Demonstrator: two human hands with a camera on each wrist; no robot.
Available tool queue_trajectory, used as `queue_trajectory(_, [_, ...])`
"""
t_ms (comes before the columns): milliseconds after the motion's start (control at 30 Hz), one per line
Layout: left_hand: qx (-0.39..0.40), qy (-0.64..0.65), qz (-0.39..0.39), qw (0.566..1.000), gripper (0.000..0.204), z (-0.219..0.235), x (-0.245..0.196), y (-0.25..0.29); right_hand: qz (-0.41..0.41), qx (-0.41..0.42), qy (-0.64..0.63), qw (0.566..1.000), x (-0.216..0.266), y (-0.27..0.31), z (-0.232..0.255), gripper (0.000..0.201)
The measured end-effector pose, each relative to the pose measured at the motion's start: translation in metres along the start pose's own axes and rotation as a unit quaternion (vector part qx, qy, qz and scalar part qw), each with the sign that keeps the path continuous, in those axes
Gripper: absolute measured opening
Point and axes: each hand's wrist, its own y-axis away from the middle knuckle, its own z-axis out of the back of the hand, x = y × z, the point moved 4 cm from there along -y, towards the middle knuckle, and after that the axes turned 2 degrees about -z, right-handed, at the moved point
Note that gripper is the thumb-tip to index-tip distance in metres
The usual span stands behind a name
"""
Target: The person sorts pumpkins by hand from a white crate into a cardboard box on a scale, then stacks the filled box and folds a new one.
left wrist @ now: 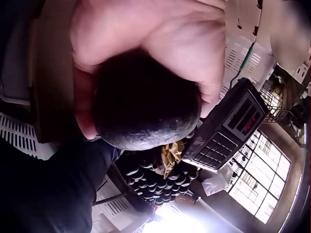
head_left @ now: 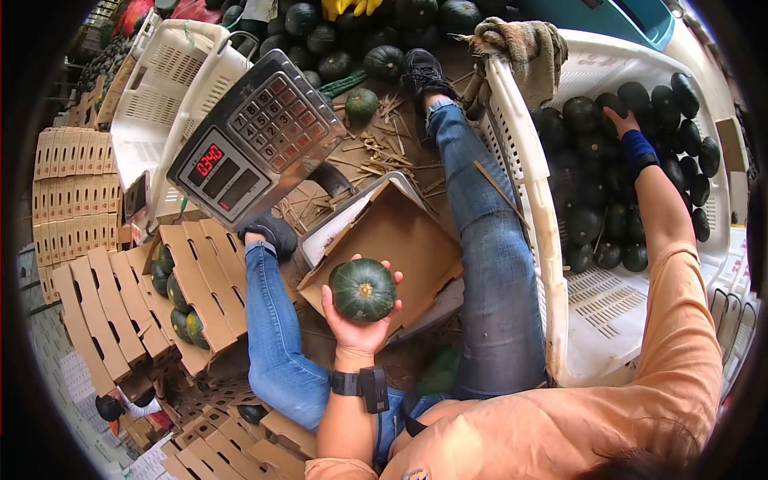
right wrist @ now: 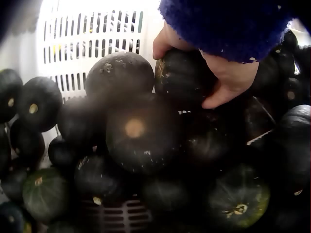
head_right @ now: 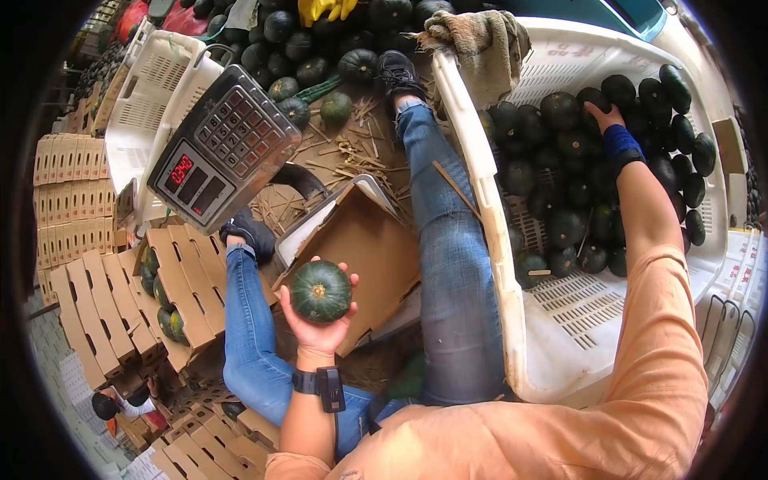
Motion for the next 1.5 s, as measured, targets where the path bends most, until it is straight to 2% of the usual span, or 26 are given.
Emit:
queue_trajectory(67, [-0.056, -0.081, 0.045, 0.994, 0.059, 0.027, 0.001, 0.003, 0.004, 0.011, -0.016, 1.000, 0.008, 0.030, 0.013, 0.068])
queue_trajectory(167, [-0.178, -0.306, 0.126, 0.927, 0.051, 0.058, -0.003, 0.020, -0.118, 0.140, -0.149, 0.972, 0.035, 0.094, 0.041, 0.059])
queue_trajectory(233, [-0.160, -0.593, 0.027, 0.789, 0.053, 0.084, -0.011, 0.018, -0.137, 0.226, -0.226, 0.938, 0.042, 0.131, 0.052, 0.048])
queue_trajectory(300, [-0.170, -0.806, -0.050, 0.565, 0.059, 0.071, -0.010, 0.024, -0.155, 0.296, -0.306, 0.892, 0.050, 0.162, 0.061, 0.039])
queue_trajectory(433, [-0.168, -0.905, -0.098, 0.379, 0.068, 0.108, 0.008, 0.022, -0.126, 0.323, -0.437, 0.830, 0.097, 0.251, 0.077, 0.035])
queue_trajectory(500, [-0.219, -0.881, -0.027, 0.418, 0.058, 0.113, 0.003, 0.017, -0.114, 0.342, -0.476, 0.802, 0.132, 0.302, 0.082, 0.040])
queue_trajectory(533, [-0.204, -0.876, -0.046, 0.435, 0.053, 0.091, 0.000, 0.016, -0.068, 0.332, -0.500, 0.797, 0.150, 0.326, 0.085, 0.047])
queue_trajectory(567, [-0.162, -0.852, -0.139, 0.478, 0.049, 0.070, -0.002, 0.016, -0.029, 0.356, -0.550, 0.755, 0.168, 0.351, 0.083, 0.053])
queue_trajectory(600, [-0.116, -0.804, -0.176, 0.556, 0.047, 0.030, 0.000, 0.018, 0.015, 0.370, -0.568, 0.735, 0.180, 0.372, 0.078, 0.057])
queue_trajectory(633, [-0.033, -0.617, -0.188, 0.763, 0.054, -0.004, 0.012, 0.020, 0.072, 0.333, -0.533, 0.774, 0.191, 0.399, 0.075, 0.061])
queue_trajectory(667, [-0.009, -0.513, -0.169, 0.841, 0.070, -0.049, 0.023, 0.030, 0.129, 0.297, -0.492, 0.808, 0.202, 0.425, 0.075, 0.065])
queue_trajectory(733, [0.186, -0.302, -0.203, 0.913, 0.091, -0.111, 0.050, 0.039, 0.186, 0.455, -0.487, 0.722, 0.223, 0.471, 0.071, 0.059])
queue_trajectory(800, [0.216, -0.348, -0.215, 0.887, 0.093, -0.132, 0.055, 0.048, 0.359, 0.541, -0.333, 0.684, 0.211, 0.458, 0.055, 0.044])
queue_trajectory(833, [0.179, -0.307, -0.170, 0.919, 0.096, -0.118, 0.045, 0.043, 0.380, 0.437, -0.246, 0.778, 0.208, 0.429, 0.067, 0.030])
queue_trajectory(900, [0.141, -0.329, -0.127, 0.925, 0.092, -0.073, 0.024, 0.023, 0.345, 0.221, -0.170, 0.896, 0.175, 0.339, 0.086, 0.032])
queue_trajectory(967, [0.065, -0.409, -0.101, 0.905, 0.086, -0.032, 0.011, 0.002, 0.256, 0.004, 0.005, 0.967, 0.113, 0.228, 0.117, 0.041])
queue_trajectory(1000, [0.010, -0.473, -0.096, 0.876, 0.083, -0.018, 0.006, -0.008, 0.161, -0.092, 0.116, 0.976, 0.061, 0.166, 0.132, 0.060])
queue_trajectory(1033, [0.001, -0.552, -0.114, 0.826, 0.078, -0.016, 0.008, -0.017, -0.065, -0.131, 0.189, 0.971, 0.043, 0.145, 0.153, 0.078])
queue_trajectory(1067, [0.003, -0.754, -0.170, 0.634, 0.074, 0.004, 0.000, -0.030, -0.179, -0.151, 0.221, 0.947, 0.013, 0.113, 0.164, 0.084])
queue_trajectory(1133, [0.002, -0.905, -0.195, 0.377, 0.070, -0.003, 0.016, -0.035, -0.238, -0.047, 0.220, 0.945, -0.062, 0.057, 0.167, 0.084])
queue_trajectory(1167, [0.005, -0.936, -0.201, 0.289, 0.068, 0.010, 0.022, -0.041, -0.253, -0.091, 0.223, 0.937, -0.056, 0.067, 0.160, 0.086])
queue_trajectory(1233, [-0.010, -0.959, -0.163, 0.232, 0.069, 0.031, 0.029, -0.048, -0.284, -0.181, 0.227, 0.914, -0.035, 0.106, 0.147, 0.089])
queue_trajectory(1267, [-0.015, -0.968, -0.146, 0.202, 0.069, 0.038, 0.028, -0.048, -0.254, -0.160, 0.188, 0.935, -0.043, 0.097, 0.149, 0.090])
queue_trajectory(1333, [-0.012, -0.949, -0.145, 0.279, 0.065, 0.028, 0.021, -0.043, -0.198, -0.111, 0.113, 0.967, -0.050, 0.096, 0.158, 0.092])
queue_trajectory(1400, [-0.011, -0.906, -0.175, 0.385, 0.062, 0.012, 0.010, -0.035, -0.180, -0.004, -0.155, 0.971, -0.023, 0.132, 0.150, 0.083])
queue_trajectory(1500, [0.020, -0.712, -0.182, 0.678, 0.048, -0.049, -0.001, -0.014, -0.068, 0.202, -0.399, 0.892, 0.075, 0.230, 0.126, 0.076])
